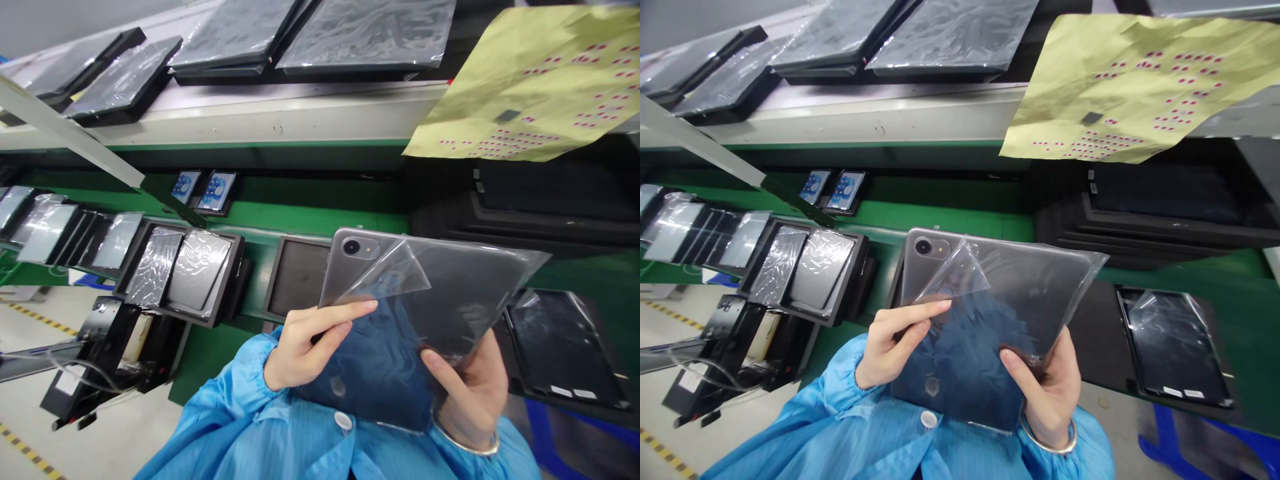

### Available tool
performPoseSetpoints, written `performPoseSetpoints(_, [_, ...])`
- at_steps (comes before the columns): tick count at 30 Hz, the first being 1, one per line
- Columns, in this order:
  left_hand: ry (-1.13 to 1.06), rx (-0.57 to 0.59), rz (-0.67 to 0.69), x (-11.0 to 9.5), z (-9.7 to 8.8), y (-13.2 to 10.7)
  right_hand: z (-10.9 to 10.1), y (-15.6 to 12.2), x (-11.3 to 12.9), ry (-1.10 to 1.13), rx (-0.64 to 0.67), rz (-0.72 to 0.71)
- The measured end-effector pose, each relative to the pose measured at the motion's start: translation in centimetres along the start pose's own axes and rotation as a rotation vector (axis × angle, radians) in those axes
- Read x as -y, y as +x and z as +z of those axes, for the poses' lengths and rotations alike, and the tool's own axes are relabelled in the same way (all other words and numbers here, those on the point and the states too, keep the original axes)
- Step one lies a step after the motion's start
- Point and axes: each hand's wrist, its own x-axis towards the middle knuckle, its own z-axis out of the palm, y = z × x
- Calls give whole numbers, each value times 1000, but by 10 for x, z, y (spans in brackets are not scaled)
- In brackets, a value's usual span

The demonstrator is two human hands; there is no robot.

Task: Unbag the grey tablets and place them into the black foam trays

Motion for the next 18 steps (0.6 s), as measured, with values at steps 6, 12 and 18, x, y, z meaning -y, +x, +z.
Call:
performPoseSetpoints(6, [4,25,11,17,1,-11,-7,0,-5,18,49,-58])
performPoseSetpoints(12, [-380,-24,-89,74,0,-16,-8,12,-19,20,323,-294])
performPoseSetpoints(18, [-475,10,73,89,-3,-6,-2,25,-8,18,555,-203])
